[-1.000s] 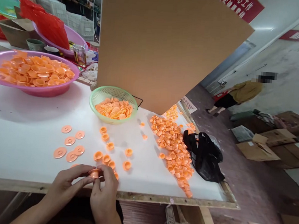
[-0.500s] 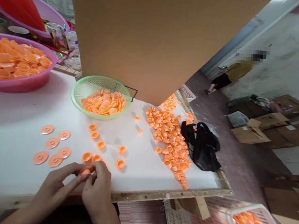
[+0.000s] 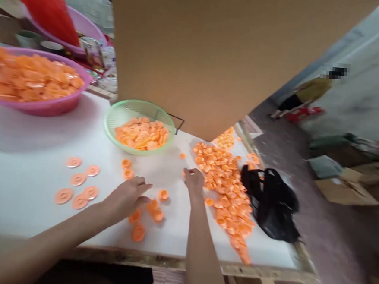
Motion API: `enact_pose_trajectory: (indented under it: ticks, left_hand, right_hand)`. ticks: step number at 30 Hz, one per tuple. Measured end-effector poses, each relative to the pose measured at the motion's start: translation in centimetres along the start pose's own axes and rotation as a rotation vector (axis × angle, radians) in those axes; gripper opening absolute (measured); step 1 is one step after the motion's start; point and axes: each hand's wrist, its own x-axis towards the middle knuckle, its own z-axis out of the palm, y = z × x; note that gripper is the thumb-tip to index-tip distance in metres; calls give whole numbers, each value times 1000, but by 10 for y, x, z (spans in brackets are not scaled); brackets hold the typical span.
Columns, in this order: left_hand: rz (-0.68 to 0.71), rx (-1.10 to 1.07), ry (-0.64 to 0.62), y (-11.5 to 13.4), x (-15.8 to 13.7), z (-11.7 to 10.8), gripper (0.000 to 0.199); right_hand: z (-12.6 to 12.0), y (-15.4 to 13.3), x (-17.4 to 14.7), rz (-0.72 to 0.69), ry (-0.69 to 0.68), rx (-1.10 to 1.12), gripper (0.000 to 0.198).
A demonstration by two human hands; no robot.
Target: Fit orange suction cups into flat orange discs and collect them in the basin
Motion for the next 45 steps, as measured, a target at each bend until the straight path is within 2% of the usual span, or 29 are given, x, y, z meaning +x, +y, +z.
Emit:
enact_pose_trajectory:
  ticks: [3,6,8,10,12,14,17,19,23,27,29,32,36,39,42,44,45]
  left_hand:
    - [-204,-135,82,-39,-49,-41,21]
    - [-405,-151,19,-70,-109,-57,18]
    - [-448,-176,-43,-79,-137,-49,16]
    - [-431,-186,-55,-79,-150,-31,16]
    - [-410,-179,-25,-76,-152,-13,16]
    - [-409,-186,14,-74,-148,0,15]
    - [-397,-238,49,-75,-142,9,14]
    - [-389,-233,61,-76,-141,11,10]
    - [-375,-222,71,-78,-142,4,15]
    - [-310,-425,36,-80,-142,-14,20]
    - [-328,-498,58,-80,-139,-19,19]
    - [-371,-453,117,-79,-135,-13,23]
    - [-308,-379,169,-81,-140,0,31]
    - [-276,-306,125,-87,-141,2,30]
    - [-301,-182,97,-89,-133,6,27]
    - [-319,-140,100,-79,-126,11,28]
    - [-311,-150,88,-72,-124,13,30]
  right_hand:
    - [-3,-13,-18,35,-83,57,24]
    - [-14,-29,-66,-2,-313,351,36]
    - [-11,-40,-113,-37,-523,533,35]
    - [6,-47,-164,-65,-678,530,26]
    - [34,-47,-208,-101,-775,472,20]
    - [62,-41,-240,-242,-762,374,12]
    - [92,-30,-262,-562,-592,135,15]
    - [101,-27,-268,-690,-507,-17,19]
    - [103,-27,-275,-864,-455,-245,22]
    - [103,-27,-277,-1046,-412,-328,21]
    - [104,-27,-275,-1099,-399,-339,21]
    - [105,-28,-274,-1161,-367,-379,21]
    - [112,-30,-284,-1267,-315,-494,20]
    - [116,-29,-290,-1229,-272,-589,16]
    - [100,-22,-266,-1158,-335,-487,10]
    - [68,-13,-230,-958,-241,-353,12]
    - [45,-6,-208,-765,-83,-311,18]
